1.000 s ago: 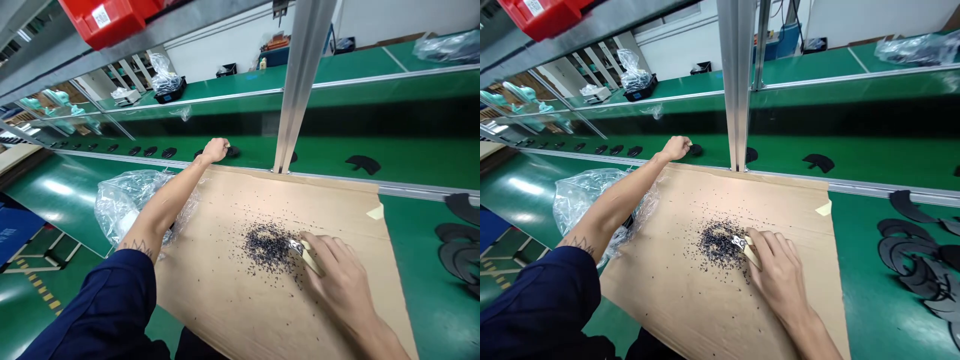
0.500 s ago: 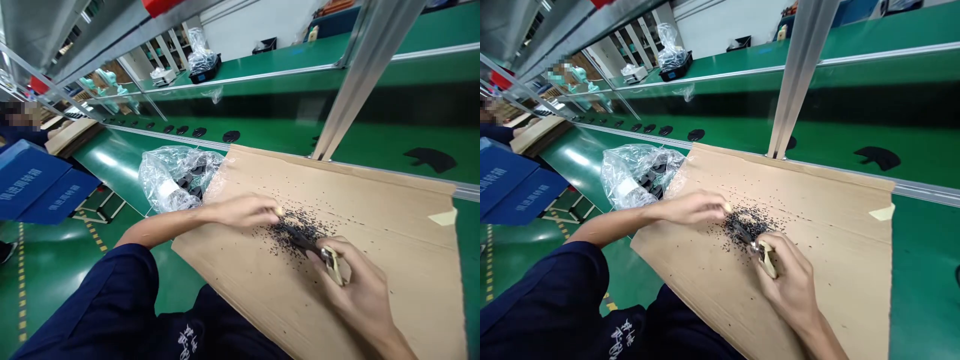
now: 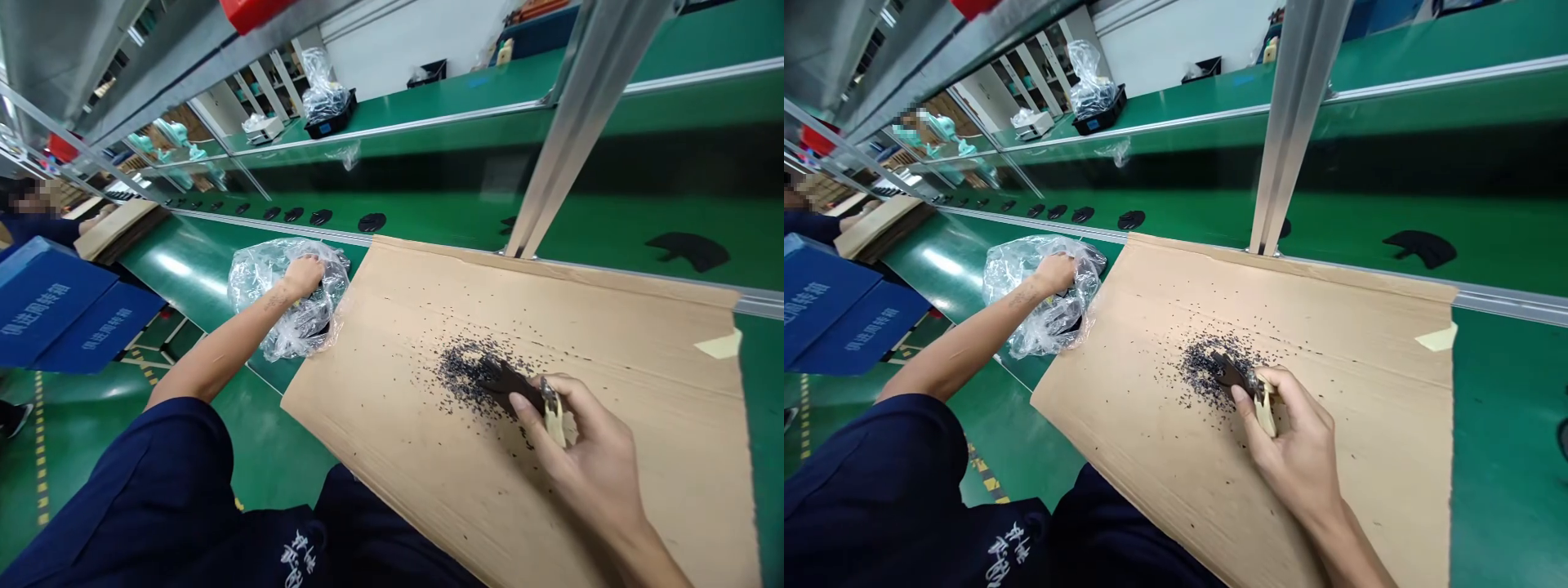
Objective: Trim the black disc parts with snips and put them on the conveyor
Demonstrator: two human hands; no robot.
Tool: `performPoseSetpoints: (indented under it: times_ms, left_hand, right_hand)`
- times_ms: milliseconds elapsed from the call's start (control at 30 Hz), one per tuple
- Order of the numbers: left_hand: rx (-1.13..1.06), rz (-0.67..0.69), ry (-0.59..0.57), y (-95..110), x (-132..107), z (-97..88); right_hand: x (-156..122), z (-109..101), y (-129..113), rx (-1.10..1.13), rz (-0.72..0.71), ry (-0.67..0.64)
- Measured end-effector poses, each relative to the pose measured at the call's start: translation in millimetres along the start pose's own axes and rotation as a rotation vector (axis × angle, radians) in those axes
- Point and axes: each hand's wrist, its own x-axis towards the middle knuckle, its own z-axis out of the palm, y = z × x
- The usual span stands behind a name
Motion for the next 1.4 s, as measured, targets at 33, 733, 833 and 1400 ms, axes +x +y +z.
performPoseSetpoints:
  times_ms: [33, 733, 833, 1400]
  left_hand:
    - [0.006, -0.008, 0.006, -1.3, -2.1, -2.7]
    - [-0.882, 0.979, 0.817, 198.8, -94.3, 15.1]
    - [-1.05, 0.976, 0.772, 211.4, -94.3, 27.4]
    - [-1.169, 0.761, 0.453, 221.3, -91.9, 56.1]
  right_hand:
    - [-0.3, -0.1, 0.2, 0.004, 0.008, -0.003]
    - [2.0, 4.5, -7.2, 0.679, 0.732, -0.133]
    - [2.7, 5.0, -8.2, 0.747, 0.817, -0.115]
    - [-7.3, 12.5, -2.4, 0.612, 0.721, -0.182]
